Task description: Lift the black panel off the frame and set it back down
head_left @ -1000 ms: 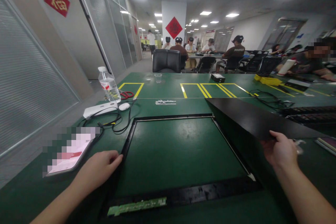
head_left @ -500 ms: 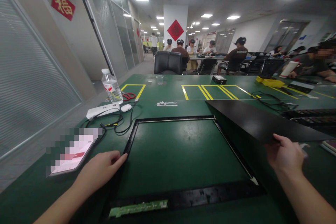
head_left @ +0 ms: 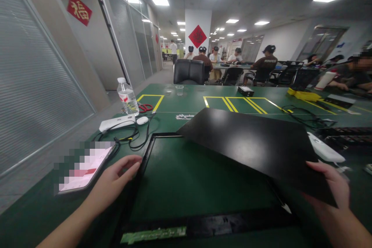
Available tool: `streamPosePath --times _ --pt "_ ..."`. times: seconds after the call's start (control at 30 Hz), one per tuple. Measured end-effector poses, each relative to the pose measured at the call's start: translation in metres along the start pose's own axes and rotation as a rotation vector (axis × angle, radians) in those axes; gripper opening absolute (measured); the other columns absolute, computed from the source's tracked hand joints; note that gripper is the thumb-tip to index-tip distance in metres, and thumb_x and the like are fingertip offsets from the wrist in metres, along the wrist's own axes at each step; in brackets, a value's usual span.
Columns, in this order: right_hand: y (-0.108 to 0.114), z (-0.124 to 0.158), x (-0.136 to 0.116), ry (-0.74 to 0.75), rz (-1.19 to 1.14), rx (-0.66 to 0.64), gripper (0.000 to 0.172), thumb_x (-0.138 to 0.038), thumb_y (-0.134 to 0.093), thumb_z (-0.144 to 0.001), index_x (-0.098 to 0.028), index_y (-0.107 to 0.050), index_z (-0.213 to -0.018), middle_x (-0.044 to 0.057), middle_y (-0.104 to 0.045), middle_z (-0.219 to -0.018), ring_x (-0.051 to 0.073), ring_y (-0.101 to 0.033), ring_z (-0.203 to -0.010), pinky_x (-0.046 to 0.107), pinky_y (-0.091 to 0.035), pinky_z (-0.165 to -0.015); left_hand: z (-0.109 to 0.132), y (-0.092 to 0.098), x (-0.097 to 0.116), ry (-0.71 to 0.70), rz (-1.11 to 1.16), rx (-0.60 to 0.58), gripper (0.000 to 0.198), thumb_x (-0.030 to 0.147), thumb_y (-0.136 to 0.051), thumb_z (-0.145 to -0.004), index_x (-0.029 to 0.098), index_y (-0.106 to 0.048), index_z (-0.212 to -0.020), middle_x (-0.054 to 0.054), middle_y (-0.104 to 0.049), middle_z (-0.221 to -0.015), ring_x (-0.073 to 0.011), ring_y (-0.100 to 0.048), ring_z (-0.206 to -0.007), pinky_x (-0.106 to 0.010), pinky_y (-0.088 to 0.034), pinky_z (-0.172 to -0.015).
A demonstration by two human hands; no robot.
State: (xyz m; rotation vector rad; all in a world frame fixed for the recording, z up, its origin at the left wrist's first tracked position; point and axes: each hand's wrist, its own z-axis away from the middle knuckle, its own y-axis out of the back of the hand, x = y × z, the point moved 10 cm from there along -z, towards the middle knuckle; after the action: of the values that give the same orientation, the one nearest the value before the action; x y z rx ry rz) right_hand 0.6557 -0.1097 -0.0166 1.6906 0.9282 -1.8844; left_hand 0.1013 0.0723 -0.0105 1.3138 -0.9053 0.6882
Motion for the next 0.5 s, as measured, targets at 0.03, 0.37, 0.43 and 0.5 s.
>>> streamPosePath --times 0.03,0.37,0.43,0.5 --pt "-0.001 0.005 -0.001 -0.014 -0.023 0.031 0.005 -0.030 -0.069 -0.060 -0.031 -0.064 -0.058 -0.003 -0.068 -0.055 0.019 -0.063 -0.045 0.038 -0.059 -0.051 0.000 -0.003 -0.002 0.023 0.076 -0.018 0.053 0.064 -0.064 -0.074 0.024 -0.069 -0.109 -0.011 -0.075 -0.112 -0.0328 -0.067 -0.101 -0.038 -0.054 -0.079" --pt "-0.035 0.038 0.011 -0.352 -0.184 0.093 0.042 -0.021 -0.061 -0.049 -0.032 -0.076 -0.087 0.002 -0.079 -0.085 0.035 -0.073 -0.090 0.051 -0.058 -0.085 0.015 -0.045 -0.011 0.334 0.769 -0.328 0.053 0.048 -0.075 -0.076 0.022 -0.069 -0.121 -0.010 -0.077 -0.116 -0.0293 -0.070 -0.108 -0.035 -0.056 -0.088" --pt "-0.034 0.036 0.011 -0.306 -0.153 0.081 0.040 -0.024 -0.060 -0.053 -0.032 -0.076 -0.089 0.003 -0.079 -0.086 0.034 -0.072 -0.092 0.050 -0.058 -0.086 0.017 -0.048 -0.007 0.335 0.831 -0.349 0.052 0.045 -0.077 -0.075 0.022 -0.069 -0.120 -0.010 -0.077 -0.115 -0.0290 -0.071 -0.105 -0.036 -0.057 -0.086" --pt "-0.033 0.033 0.013 -0.277 -0.138 0.062 0.038 -0.027 -0.058 -0.057 -0.031 -0.076 -0.091 0.004 -0.078 -0.090 0.034 -0.072 -0.093 0.049 -0.057 -0.086 0.018 -0.049 -0.006 0.337 0.851 -0.342 0.051 0.040 -0.078 -0.075 0.022 -0.068 -0.121 -0.011 -0.077 -0.114 -0.0287 -0.072 -0.103 -0.037 -0.057 -0.085"
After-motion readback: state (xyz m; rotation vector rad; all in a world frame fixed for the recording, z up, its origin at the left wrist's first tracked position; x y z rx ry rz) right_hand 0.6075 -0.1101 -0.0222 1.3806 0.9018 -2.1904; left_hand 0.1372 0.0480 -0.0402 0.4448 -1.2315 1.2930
